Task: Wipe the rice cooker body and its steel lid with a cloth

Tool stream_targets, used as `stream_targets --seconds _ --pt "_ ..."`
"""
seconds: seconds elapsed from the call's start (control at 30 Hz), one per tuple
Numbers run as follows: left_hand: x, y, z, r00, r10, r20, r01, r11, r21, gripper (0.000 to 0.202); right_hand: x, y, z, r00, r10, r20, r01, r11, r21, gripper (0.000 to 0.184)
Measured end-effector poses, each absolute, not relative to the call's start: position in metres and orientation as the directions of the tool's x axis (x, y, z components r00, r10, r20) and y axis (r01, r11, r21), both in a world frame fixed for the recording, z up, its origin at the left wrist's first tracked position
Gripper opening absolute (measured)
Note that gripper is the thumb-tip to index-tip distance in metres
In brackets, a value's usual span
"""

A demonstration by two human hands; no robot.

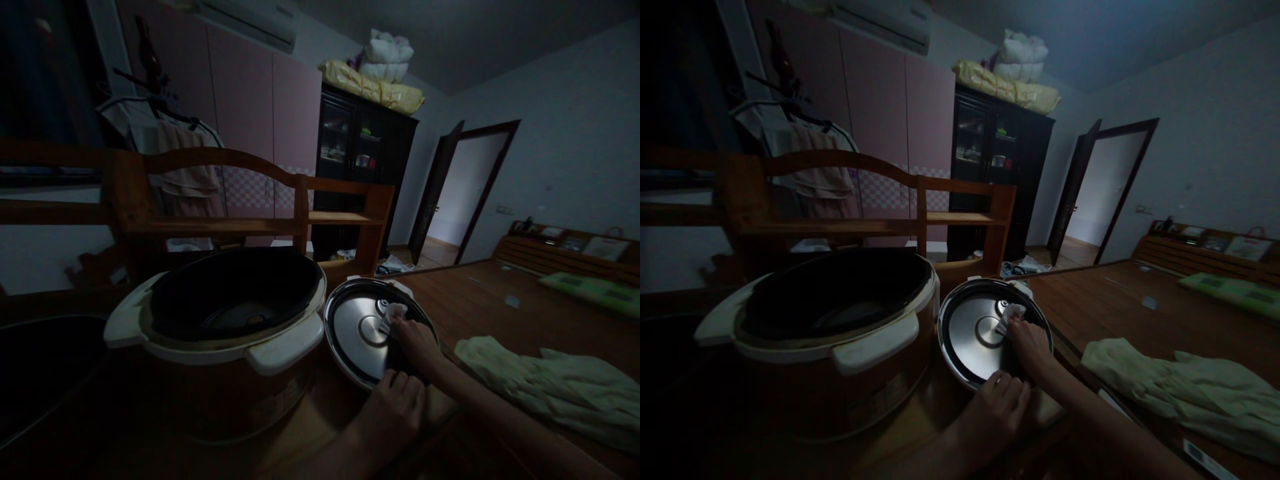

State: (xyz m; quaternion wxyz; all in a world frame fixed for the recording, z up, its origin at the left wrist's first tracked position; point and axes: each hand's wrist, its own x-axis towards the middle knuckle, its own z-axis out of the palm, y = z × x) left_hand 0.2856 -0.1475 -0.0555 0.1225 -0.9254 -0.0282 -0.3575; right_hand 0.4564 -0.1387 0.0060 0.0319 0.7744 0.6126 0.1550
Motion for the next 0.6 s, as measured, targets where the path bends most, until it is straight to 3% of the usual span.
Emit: stream_targets --seconds 0.27,0.6 --pt "0.288 -0.149 -0.057 0.759 -0.017 0.651 0.145 -0.970 -0.194 0.013 0.450 -0.147 0.005 0.151 0.969 0.198 0.959 -0.191 0.207 0.033" --pt "0.283 -0.149 -0.058 0.788 -0.008 0.615 0.122 -0.978 -0.169 0.023 0.452 -0.118 0.005 0.079 0.939 0.336 0.975 -0.143 0.170 0.061"
